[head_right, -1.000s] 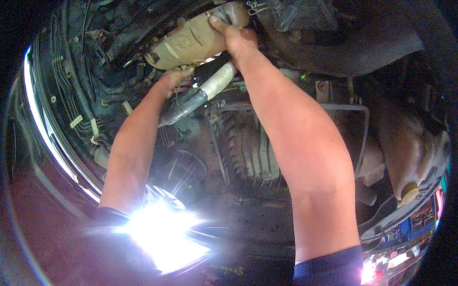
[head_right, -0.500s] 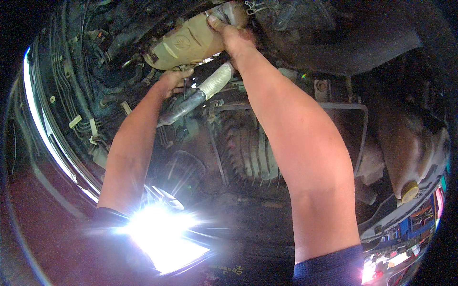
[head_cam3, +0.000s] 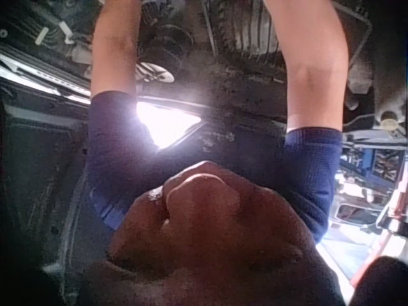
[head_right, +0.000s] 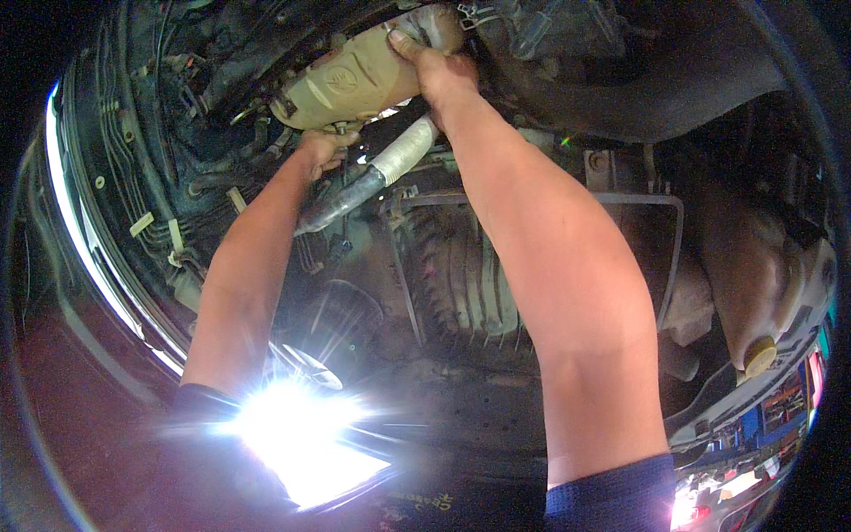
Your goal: The person retrieves a socket and ratchet from a toolbox, then works under the hood of a car. They loosen and remove bolts from the engine cover, lift the cover off, and spray a lubricant into the exposed area. The person then uses the ratchet to tighten bolts and repositions hoses within the engine bay.
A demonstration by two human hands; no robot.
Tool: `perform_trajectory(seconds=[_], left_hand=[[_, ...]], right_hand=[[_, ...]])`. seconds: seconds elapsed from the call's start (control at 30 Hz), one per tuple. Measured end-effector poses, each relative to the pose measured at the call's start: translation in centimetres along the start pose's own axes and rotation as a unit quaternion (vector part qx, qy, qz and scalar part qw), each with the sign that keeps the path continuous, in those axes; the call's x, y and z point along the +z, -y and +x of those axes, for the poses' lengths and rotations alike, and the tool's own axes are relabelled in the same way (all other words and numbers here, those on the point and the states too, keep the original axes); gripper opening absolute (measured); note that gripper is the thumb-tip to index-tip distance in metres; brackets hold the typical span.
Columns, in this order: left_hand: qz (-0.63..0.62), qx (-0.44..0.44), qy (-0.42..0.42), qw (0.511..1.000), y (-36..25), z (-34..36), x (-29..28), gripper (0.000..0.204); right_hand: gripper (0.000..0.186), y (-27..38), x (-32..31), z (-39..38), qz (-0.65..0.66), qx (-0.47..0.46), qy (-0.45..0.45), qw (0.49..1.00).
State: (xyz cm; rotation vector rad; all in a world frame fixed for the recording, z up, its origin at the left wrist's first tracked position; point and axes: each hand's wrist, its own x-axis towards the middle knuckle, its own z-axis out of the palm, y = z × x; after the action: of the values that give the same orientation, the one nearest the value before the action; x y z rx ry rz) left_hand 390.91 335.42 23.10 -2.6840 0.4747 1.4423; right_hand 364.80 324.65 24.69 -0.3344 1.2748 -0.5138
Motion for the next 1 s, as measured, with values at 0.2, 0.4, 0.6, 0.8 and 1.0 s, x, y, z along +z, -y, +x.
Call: perform_trajectory(seconds=[0.2, 0.4, 0.6, 0.8, 1.0], left_hand=[[-0.025, -0.008, 0.018, 0.999, 0.3, 0.6, -0.1, 0.047], [-0.098, -0.020, 0.145, 0.984, 1.1, 0.8, -0.3, 0.028], [0.069, -0.054, 0.172, 0.981, 2.1, -0.1, -1.6, 0.014], [0.257, 0.059, 0.257, 0.930, 1.7, -1.3, -4.3, 0.009], [0.112, 0.143, -0.018, 0.983, -4.4, -8.4, -5.2, 0.031]], right_hand=[[0.096, -0.2, -0.1, 0.4, -0.005, 0.012, -0.002, 1.000], [0.096, -0.4, -0.1, 0.4, -0.030, -0.004, -0.018, 0.999], [0.095, -0.3, -0.1, 0.4, -0.007, 0.001, -0.009, 1.000], [0.091, -0.1, -0.1, 0.3, 0.006, -0.015, 0.018, 1.000], [0.094, 0.1, -0.2, 0.3, 0.006, 0.001, 0.026, 1.000]])
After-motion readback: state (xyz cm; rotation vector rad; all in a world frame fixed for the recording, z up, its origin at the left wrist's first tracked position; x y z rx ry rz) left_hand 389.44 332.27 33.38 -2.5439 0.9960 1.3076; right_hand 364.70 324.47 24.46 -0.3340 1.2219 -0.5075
